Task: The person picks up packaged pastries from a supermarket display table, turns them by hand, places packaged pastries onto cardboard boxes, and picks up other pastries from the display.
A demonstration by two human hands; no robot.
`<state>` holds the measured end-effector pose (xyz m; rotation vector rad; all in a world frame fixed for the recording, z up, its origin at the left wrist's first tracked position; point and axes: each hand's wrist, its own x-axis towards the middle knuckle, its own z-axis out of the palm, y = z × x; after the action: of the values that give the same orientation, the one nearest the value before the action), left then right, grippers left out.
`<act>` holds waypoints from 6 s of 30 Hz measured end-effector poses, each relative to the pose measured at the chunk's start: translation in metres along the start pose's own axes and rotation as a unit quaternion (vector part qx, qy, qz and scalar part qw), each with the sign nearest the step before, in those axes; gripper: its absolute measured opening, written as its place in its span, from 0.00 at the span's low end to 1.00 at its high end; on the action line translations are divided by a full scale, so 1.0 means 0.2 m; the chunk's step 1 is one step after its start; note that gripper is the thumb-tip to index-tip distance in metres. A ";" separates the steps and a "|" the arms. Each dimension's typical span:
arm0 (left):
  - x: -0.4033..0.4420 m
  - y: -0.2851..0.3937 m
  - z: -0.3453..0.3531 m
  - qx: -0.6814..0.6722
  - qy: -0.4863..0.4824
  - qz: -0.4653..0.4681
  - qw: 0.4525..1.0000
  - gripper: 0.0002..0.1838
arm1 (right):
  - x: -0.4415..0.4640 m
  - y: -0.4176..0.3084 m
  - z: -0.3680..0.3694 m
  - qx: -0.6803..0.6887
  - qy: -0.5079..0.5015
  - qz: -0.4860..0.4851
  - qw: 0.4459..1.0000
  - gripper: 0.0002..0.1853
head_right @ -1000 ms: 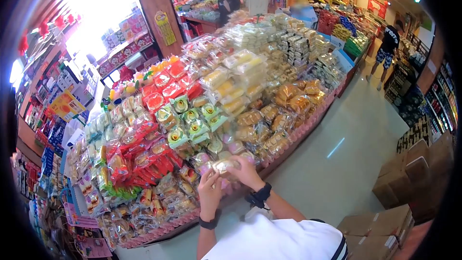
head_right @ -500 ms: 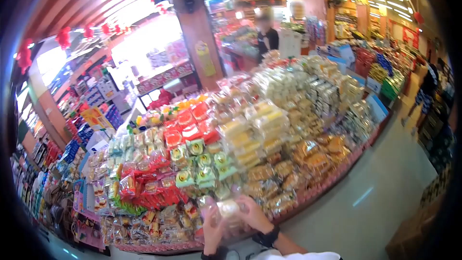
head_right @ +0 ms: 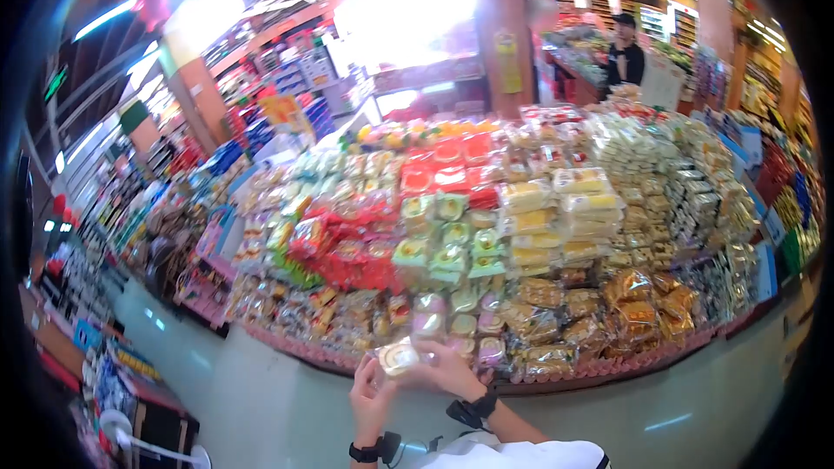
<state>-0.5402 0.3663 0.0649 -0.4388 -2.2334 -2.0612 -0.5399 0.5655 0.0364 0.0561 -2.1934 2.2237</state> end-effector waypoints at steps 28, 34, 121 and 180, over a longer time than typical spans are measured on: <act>-1.51 0.11 -1.35 -0.009 0.275 0.025 0.961 0.32 | -0.53 -0.24 1.71 -0.004 -0.400 0.048 0.915 0.31; -1.58 0.13 -1.39 -0.010 0.287 -0.013 0.958 0.33 | -0.53 -0.21 1.80 0.002 -0.430 0.079 0.899 0.31; -2.88 0.58 -2.47 0.368 0.823 -0.210 0.378 0.38 | -1.72 -0.21 4.60 0.046 -0.914 0.004 0.402 0.27; -2.66 0.39 -2.17 0.210 0.863 -0.418 0.190 0.23 | -1.90 0.05 5.44 0.079 -0.904 -0.328 0.263 0.19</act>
<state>-0.0732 -0.1426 0.0525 2.2001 -0.7841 -0.2877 -0.1471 -0.5178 0.0271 3.8030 -0.5627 0.9673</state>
